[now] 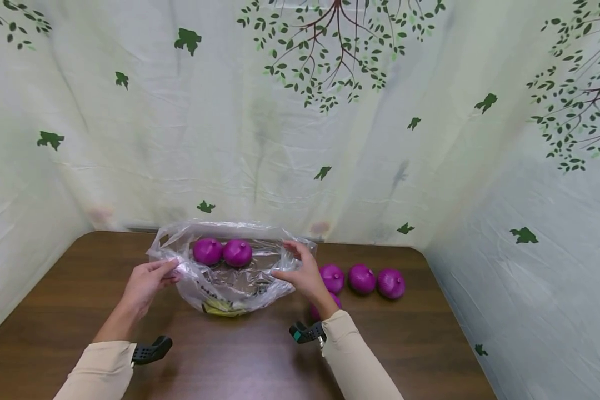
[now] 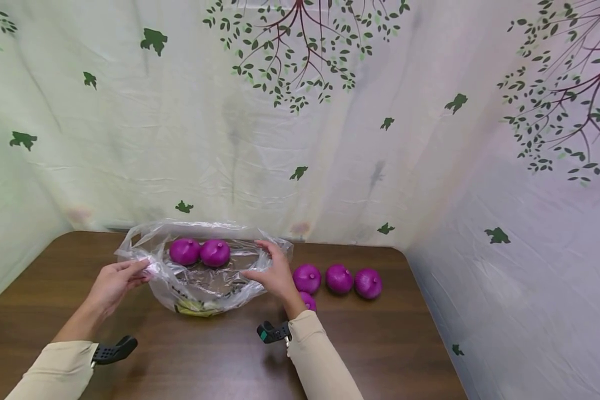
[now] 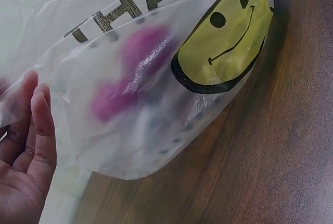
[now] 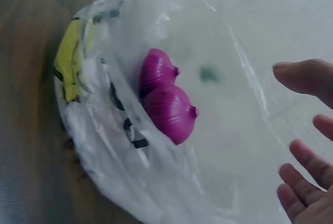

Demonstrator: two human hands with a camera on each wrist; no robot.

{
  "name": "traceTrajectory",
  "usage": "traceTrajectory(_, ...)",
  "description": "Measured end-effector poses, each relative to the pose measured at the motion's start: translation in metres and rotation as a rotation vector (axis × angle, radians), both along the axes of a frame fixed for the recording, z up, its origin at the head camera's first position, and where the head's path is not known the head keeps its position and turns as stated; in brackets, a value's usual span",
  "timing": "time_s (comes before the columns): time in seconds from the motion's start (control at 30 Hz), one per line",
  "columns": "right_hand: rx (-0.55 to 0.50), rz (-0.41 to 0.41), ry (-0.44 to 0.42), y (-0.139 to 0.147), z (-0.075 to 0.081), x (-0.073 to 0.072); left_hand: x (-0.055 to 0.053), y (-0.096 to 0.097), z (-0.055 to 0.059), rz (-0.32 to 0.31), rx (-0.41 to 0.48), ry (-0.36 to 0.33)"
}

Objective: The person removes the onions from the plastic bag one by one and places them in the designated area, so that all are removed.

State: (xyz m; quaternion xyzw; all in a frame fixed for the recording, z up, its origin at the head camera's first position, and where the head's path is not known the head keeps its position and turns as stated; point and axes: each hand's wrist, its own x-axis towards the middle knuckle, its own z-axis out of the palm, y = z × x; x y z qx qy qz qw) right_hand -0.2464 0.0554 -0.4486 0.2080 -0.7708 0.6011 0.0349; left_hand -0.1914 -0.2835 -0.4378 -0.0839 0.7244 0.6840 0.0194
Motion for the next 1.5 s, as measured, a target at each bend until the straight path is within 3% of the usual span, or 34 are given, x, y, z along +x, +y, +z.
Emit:
traceTrajectory(0.13, 0.059, 0.036, -0.014, -0.012, 0.003, -0.012, 0.001, -0.001, 0.001, 0.005, -0.001, 0.004)
traceTrajectory(0.3, 0.124, 0.054, -0.099, -0.028, 0.006, -0.021, 0.001, -0.001, 0.001, 0.007, -0.001, 0.006)
traceTrajectory(0.7, 0.082, 0.091, -0.251, -0.063, -0.005, -0.041, 0.002, -0.001, 0.005, 0.012, 0.000, 0.009)
traceTrajectory(1.13, 0.060, 0.019, -0.395, -0.083, -0.013, -0.056, -0.001, 0.005, 0.004, 0.009, 0.012, 0.007)
traceTrajectory(1.5, 0.062, -0.031, -0.423, -0.098, -0.028, -0.059, 0.002, 0.004, 0.004, 0.031, 0.024, 0.011)
